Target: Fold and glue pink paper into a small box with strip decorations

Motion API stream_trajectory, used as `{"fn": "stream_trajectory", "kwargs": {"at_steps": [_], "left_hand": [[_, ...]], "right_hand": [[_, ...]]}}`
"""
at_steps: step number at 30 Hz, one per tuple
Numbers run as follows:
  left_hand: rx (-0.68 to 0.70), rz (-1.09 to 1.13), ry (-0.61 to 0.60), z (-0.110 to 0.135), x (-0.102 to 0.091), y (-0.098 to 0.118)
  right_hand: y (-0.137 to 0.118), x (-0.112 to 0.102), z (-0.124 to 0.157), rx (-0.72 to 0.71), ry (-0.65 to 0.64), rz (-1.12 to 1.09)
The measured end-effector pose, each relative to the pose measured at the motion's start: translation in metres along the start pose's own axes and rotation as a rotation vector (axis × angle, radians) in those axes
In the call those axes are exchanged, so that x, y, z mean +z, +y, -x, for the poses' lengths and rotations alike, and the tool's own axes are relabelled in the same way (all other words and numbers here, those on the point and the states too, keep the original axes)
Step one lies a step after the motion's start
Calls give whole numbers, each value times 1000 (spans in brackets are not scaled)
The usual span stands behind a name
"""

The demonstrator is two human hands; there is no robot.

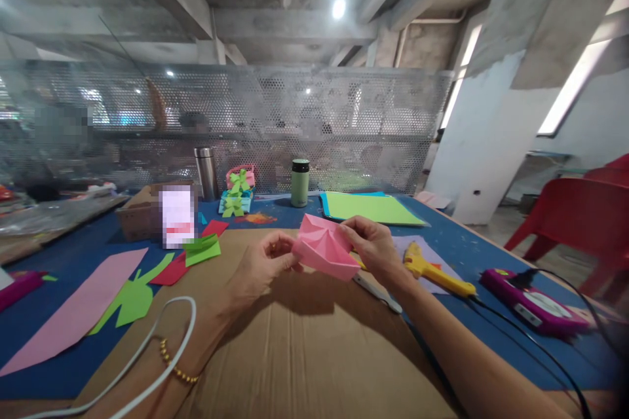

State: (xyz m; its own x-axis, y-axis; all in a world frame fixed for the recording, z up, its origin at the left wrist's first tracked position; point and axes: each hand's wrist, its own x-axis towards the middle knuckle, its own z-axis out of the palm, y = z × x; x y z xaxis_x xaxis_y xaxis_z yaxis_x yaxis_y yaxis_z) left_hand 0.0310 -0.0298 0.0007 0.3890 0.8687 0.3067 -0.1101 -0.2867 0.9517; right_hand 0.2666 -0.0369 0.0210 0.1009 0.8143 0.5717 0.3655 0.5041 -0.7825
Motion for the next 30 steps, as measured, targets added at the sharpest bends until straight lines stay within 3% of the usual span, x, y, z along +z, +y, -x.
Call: {"fn": "stream_trajectory", "kwargs": {"at_steps": [5, 13, 20, 25, 30], "left_hand": [[-4, 9, -29, 5, 1, 5], [-54, 239, -34, 3, -1, 4], [-133, 121, -156, 5, -2, 2], [-97, 61, -147, 7, -3, 8], [-66, 26, -309, 8, -12, 17]], "right_hand": [[-5, -2, 2, -59, -10, -7], [-17, 3, 10, -51, -135, -9], [-17, 2, 12, -89, -179, -12], [-21, 2, 12, -65, -192, -29], [-25, -3, 9, -30, -158, -85]]}}
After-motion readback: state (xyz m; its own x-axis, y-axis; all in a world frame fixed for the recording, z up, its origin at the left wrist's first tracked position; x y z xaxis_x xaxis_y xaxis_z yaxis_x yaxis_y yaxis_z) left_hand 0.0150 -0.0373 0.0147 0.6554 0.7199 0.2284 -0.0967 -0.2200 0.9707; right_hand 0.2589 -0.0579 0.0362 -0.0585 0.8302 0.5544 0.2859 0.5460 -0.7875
